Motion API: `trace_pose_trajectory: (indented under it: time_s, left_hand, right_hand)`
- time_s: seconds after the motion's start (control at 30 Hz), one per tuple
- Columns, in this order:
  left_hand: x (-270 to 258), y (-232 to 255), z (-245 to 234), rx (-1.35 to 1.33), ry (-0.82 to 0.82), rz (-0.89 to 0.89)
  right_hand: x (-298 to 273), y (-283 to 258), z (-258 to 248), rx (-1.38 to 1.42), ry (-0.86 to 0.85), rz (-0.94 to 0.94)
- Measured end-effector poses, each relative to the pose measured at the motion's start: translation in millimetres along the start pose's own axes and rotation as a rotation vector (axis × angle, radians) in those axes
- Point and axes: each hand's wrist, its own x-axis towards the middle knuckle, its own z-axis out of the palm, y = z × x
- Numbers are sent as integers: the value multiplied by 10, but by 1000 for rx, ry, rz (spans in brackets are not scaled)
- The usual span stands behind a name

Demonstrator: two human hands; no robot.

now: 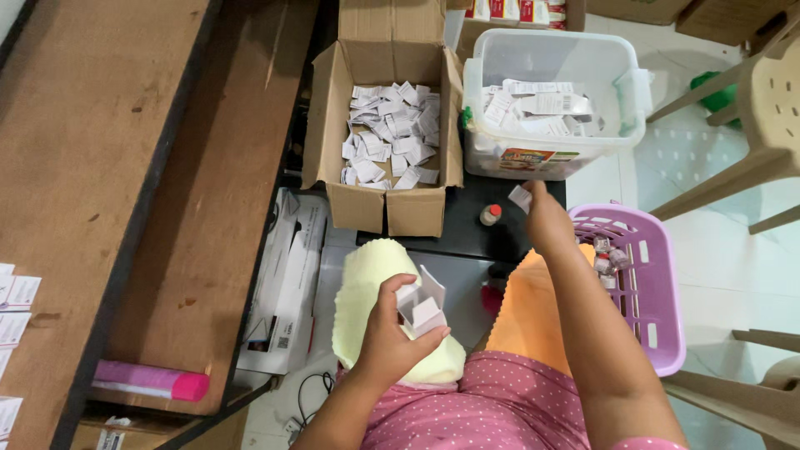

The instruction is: The person sits on the floor and repeatedly picks small bottles from a purple basket, places them into white paper wrappers, folds the wrappers, and sets the wrapped items on a nearby table. The person also handles loose wrappers from a cardboard box and a plastic bin during the process.

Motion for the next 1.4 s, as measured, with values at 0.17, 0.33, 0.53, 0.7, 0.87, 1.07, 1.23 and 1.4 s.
trace_pose_trajectory:
  time_s: [0.17,0.33,0.53,0.7,0.87,1.07,1.23,1.4]
  left_hand:
    - [-20,93,14,103,-20,125]
    - [-81,14,-65,-81,-17,-14]
    - [-57,29,-92,41,58,81]
    - [-3,115,-84,496,211,415]
    - [45,136,-125,702,291,555]
    - [-54,259,-1,746,254,489]
    - [-198,414,-17,671,262,450]
    - [-340,510,-14,617,242,454]
  right_hand:
    - [116,113,253,-23,0,-84]
    - [43,50,629,-50,-88,-9]
    - [-4,169,887,209,-52,-216]
    - [46,10,739,366,-87,-108]
    - [-449,-604,-99,1018,-214,-31]
    - [-1577,-1324,-973,1225,-263,-392]
    - [-1852,-1618,-1092,959,-221,-557]
    - [-1973,-1553,-1236,751,-238,-528]
